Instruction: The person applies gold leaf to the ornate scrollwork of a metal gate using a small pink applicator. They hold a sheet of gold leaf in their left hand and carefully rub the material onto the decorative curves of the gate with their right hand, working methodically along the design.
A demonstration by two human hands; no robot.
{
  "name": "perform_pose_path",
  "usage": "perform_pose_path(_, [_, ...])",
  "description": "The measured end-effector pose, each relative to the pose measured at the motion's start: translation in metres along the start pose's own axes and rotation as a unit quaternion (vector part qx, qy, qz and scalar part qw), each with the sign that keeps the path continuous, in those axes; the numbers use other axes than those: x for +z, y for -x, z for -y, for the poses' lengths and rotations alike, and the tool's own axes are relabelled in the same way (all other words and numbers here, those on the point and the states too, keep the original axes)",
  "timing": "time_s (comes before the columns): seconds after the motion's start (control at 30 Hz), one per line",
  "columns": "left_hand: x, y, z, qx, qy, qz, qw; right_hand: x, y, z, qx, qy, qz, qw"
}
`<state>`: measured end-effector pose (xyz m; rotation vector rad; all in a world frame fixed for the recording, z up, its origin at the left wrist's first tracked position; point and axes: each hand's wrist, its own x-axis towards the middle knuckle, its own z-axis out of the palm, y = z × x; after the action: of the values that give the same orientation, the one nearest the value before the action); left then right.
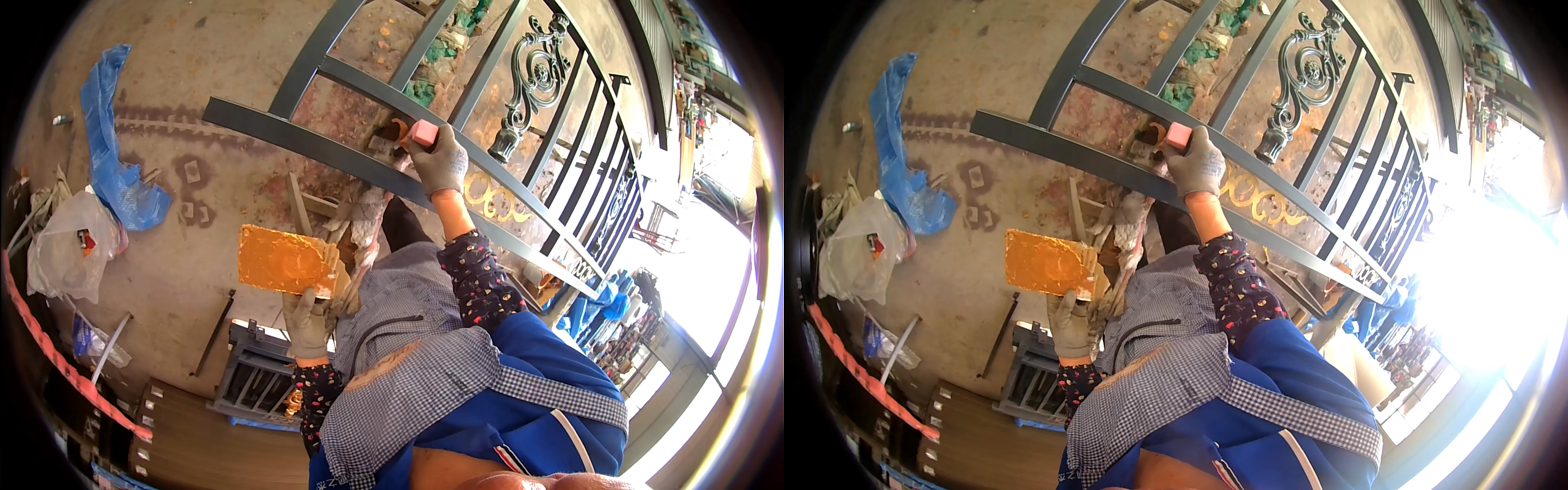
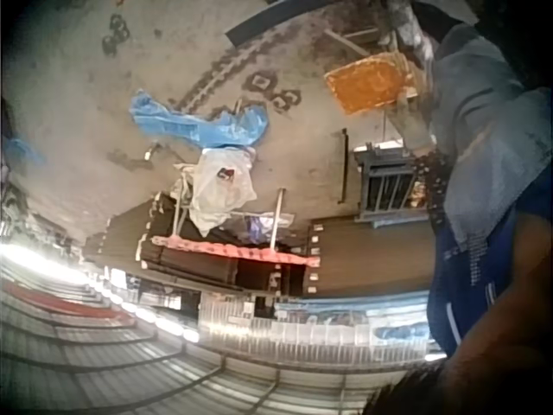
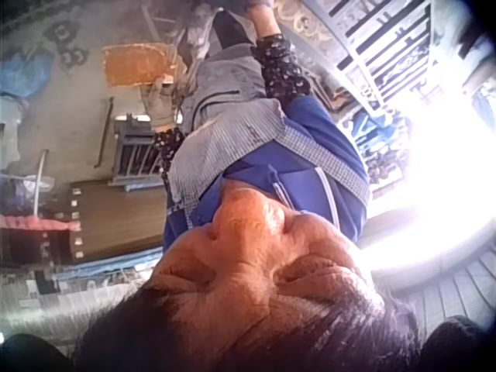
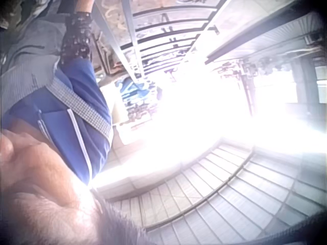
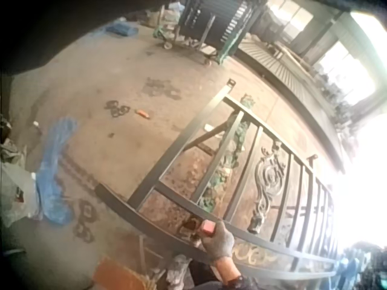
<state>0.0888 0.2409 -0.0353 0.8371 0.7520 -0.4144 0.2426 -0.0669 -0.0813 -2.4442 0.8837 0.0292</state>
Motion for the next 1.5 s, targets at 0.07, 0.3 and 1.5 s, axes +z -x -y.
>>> perform_pose_path(0.07, [-0.004, 0.000, 0.001, -0.001, 0.004, 0.010, 1.000, 0.005, -0.003, 0.005, -0.019, -0.008, -0.017, 1.000])
perform_pose_path(0.3, [-0.010, -0.003, 0.009, 0.009, -0.003, 0.013, 1.000, 0.022, -0.012, 0.018, -0.031, -0.009, -0.034, 0.999])
perform_pose_path(1.5, [-0.024, 0.007, 0.033, 0.014, -0.004, 0.022, 1.000, -0.017, 0.002, -0.034, -0.123, 0.104, 0.055, 0.985])
